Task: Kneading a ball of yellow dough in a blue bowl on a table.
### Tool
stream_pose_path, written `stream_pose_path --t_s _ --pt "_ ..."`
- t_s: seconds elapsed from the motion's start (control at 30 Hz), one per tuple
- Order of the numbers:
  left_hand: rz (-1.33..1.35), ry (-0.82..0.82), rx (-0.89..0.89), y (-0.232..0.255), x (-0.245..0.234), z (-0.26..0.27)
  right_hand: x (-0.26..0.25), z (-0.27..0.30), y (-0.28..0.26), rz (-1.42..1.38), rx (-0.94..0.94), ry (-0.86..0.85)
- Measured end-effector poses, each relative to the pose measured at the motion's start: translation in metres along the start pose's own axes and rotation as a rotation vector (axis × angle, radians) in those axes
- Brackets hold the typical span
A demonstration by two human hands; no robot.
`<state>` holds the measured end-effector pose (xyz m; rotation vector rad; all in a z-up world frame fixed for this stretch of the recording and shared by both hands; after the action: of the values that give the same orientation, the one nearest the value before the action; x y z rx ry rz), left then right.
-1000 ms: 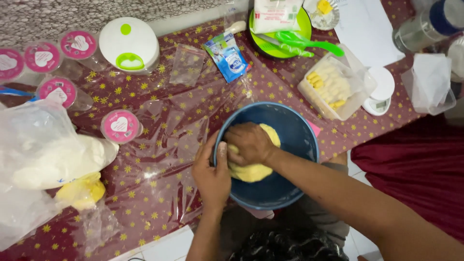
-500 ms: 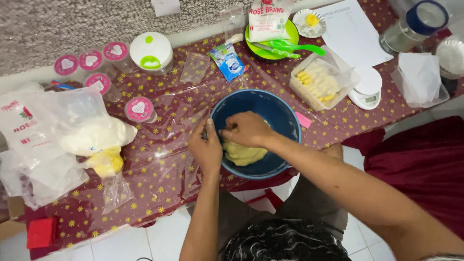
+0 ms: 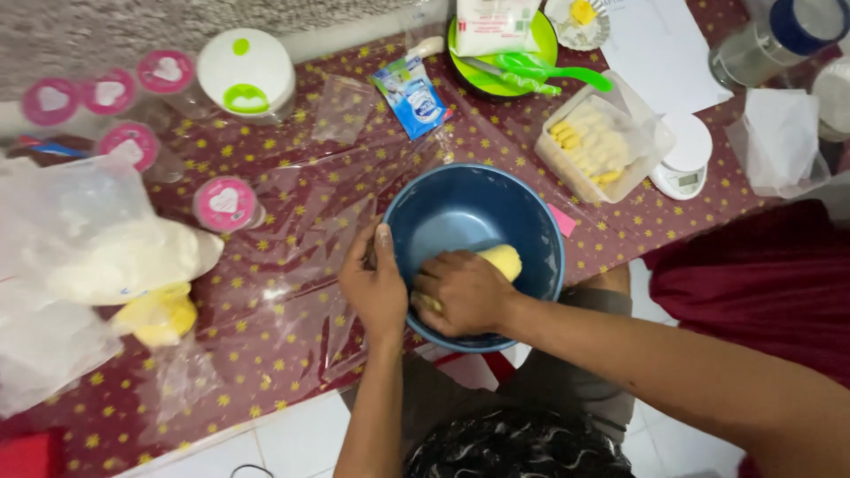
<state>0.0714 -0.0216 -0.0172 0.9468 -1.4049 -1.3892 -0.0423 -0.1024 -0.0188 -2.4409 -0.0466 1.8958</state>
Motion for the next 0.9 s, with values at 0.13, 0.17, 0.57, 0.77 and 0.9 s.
stream_pose_path --t_s 0.13,0.17,0.57,0.77,0.9 --pt "0.026 -0.009 -0.024 0.013 0.003 -0.003 0.019 -0.014 0.013 0.007 -0.021 0.057" --pt "0.046 -0.014 -0.053 0.014 0.003 -0.004 0.022 -0.017 0.015 -0.016 -0.053 0.067" --pt "0.045 -0.061 -0.06 0.016 0.003 -0.01 0.048 -0.062 0.061 -0.164 -0.105 0.207" --pt "-0.099 0.046 0.091 -0.004 -0.008 -0.006 0.051 -0.066 0.064 -0.257 0.237 -0.181" --pt "-0.144 0.022 0.153 0.002 -0.002 -0.008 0.017 -0.072 0.075 -0.498 0.507 -0.497"
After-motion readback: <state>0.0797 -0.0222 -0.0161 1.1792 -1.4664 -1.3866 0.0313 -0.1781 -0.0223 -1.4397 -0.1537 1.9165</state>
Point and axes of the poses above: each hand's wrist, its own z-axis away from the middle knuckle, its own x-axis out of the palm, y = z × x, the point moved 5 cm from there along -z, towards the middle knuckle, and after that the axes turned 9 degrees about z, right-handed, at the moved point
